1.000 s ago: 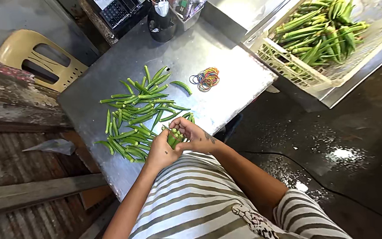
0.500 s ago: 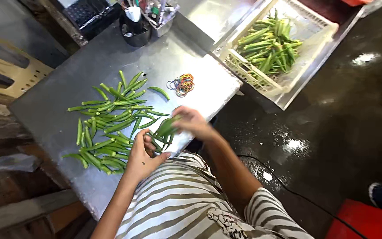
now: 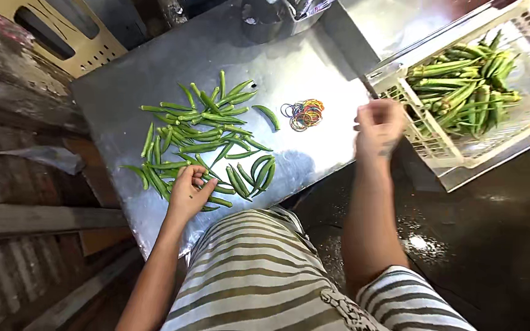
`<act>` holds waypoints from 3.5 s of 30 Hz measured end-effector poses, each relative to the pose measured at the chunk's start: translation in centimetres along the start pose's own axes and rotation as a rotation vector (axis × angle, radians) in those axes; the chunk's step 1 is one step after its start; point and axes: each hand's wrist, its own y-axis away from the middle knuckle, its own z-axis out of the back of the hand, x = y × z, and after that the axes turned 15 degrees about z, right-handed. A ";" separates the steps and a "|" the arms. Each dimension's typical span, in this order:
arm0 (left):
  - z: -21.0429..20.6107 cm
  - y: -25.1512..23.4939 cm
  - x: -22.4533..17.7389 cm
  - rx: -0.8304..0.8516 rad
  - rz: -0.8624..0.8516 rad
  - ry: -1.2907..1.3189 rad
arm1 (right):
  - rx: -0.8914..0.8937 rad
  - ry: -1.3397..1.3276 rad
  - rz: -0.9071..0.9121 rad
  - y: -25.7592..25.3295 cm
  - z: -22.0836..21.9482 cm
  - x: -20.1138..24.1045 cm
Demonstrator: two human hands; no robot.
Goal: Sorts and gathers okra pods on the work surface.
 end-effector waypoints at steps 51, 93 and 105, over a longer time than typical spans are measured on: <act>5.5 1.6 9.0 0.001 -0.165 0.410 | 0.773 0.099 0.346 5.0 -19.8 11.5; 9.9 -0.3 12.4 0.117 0.091 1.405 | 0.717 0.451 0.404 11.1 -25.2 14.7; 8.7 -2.2 9.7 -0.393 0.357 -0.105 | 0.677 0.252 0.534 14.6 -28.2 18.0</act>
